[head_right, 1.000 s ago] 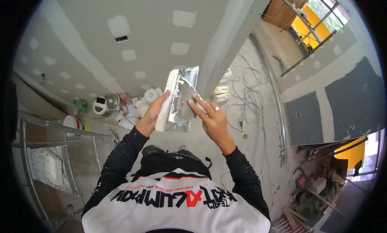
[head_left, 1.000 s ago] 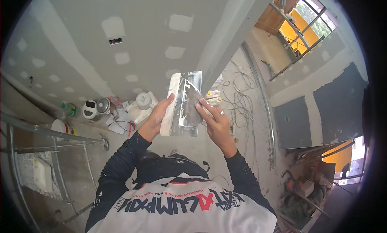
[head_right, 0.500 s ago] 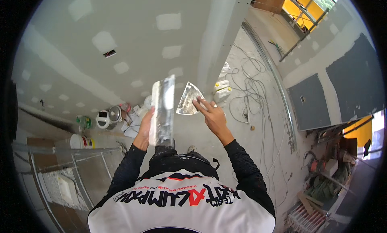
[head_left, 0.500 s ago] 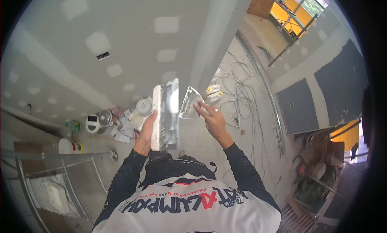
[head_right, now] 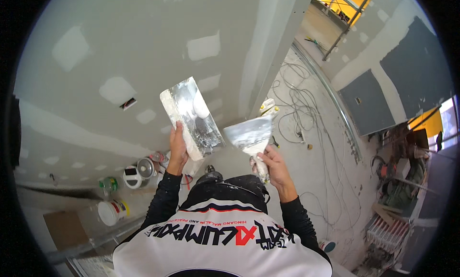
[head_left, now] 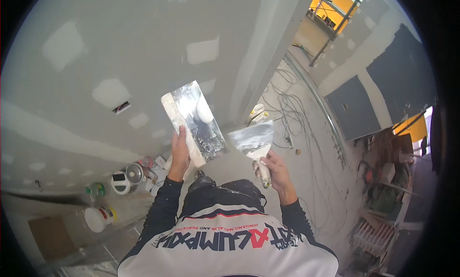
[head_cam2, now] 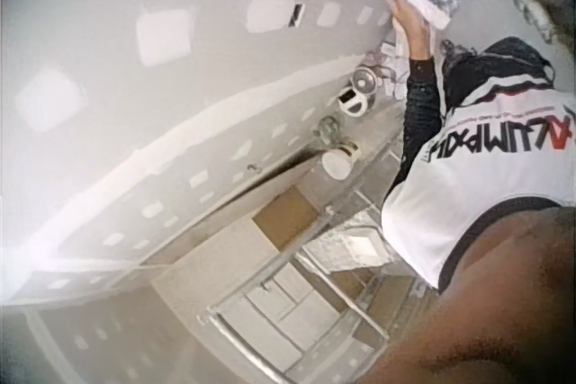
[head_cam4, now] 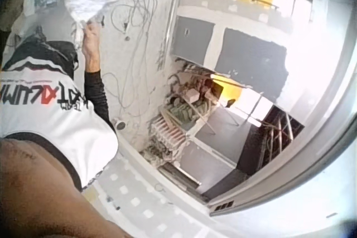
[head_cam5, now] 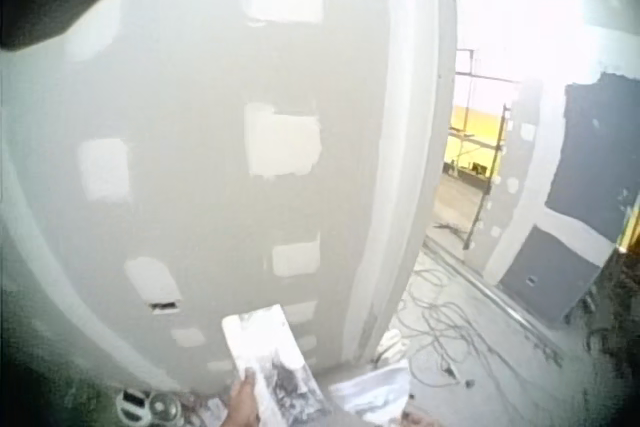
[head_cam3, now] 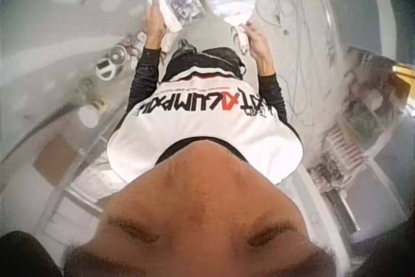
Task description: The person scoops compound from a container using a putty knife, spreads and mixes the compound between two putty knives, and applies it along the drywall corner with the putty knife.
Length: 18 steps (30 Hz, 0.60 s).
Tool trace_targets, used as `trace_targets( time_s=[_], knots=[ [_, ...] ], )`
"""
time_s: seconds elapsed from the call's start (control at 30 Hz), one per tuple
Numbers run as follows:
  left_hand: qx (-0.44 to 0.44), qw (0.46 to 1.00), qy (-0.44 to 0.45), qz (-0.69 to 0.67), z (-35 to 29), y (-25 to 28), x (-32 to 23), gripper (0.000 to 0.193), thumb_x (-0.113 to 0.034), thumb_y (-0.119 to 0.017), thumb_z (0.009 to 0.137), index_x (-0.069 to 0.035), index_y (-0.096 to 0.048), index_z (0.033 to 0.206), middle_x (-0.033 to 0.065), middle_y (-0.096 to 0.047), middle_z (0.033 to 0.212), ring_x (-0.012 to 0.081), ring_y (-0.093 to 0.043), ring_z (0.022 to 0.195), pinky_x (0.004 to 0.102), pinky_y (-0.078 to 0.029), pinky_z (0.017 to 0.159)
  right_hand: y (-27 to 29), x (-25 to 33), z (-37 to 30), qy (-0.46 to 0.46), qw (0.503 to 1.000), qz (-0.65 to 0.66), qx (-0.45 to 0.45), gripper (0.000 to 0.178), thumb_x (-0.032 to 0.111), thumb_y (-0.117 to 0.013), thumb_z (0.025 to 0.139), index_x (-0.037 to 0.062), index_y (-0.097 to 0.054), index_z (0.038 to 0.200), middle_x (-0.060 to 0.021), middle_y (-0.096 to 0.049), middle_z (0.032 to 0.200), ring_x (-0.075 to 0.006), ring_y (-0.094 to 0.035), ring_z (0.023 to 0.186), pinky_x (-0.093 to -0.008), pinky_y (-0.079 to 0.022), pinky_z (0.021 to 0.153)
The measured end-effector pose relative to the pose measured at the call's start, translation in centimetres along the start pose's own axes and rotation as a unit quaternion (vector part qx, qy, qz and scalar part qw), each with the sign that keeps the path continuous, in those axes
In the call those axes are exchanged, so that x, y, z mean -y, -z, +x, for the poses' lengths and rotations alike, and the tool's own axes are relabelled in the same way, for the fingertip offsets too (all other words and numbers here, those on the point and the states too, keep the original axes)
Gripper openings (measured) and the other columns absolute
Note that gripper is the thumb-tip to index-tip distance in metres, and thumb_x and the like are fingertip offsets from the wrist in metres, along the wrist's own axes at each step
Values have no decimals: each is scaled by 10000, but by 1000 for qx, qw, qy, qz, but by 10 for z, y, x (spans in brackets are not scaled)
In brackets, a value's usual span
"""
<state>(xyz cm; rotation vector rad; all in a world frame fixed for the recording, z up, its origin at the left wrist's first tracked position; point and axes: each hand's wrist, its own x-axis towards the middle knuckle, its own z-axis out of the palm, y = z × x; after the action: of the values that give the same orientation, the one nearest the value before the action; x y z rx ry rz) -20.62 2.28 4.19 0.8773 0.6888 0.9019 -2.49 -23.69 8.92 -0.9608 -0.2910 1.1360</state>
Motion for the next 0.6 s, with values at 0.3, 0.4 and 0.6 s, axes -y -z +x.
trace_targets(
  time_s=[0.3, 0.4, 0.6],
  knots=[
    [94, 986, -28, 135, 48, 2, -30, 450, -302, -465, 1080, 18, -440, 1396, 110, -551, 1327, 158, -518, 1206, 329, -402, 1050, -67, -1, 70, -25, 998, -43, 45, 329, 96, -538, 1010, 5, -489, 1323, -91, -625, 917, -124, -582, 679, -243, -467, 544],
    [101, 987, -46, 116, 58, 9, -26, 433, -301, -457, 1082, 13, -452, 1380, 108, -561, 1306, 167, -539, 1186, 331, -425, 1040, -74, 13, 83, -10, 996, -51, 67, 369, 99, -552, 1004, 12, -470, 1353, -86, -623, 963, -121, -577, 717, -240, -463, 550],
    [97, 995, -6, 22, 70, 18, -33, 497, -390, -480, 1060, -2, -444, 1369, 106, -597, 1241, 198, -600, 1126, 383, -503, 984, -70, 26, 91, 8, 994, 17, 112, 436, 96, -554, 998, 14, -429, 1407, -120, -612, 1025, -152, -587, 750, -245, -460, 534]
  ],
)
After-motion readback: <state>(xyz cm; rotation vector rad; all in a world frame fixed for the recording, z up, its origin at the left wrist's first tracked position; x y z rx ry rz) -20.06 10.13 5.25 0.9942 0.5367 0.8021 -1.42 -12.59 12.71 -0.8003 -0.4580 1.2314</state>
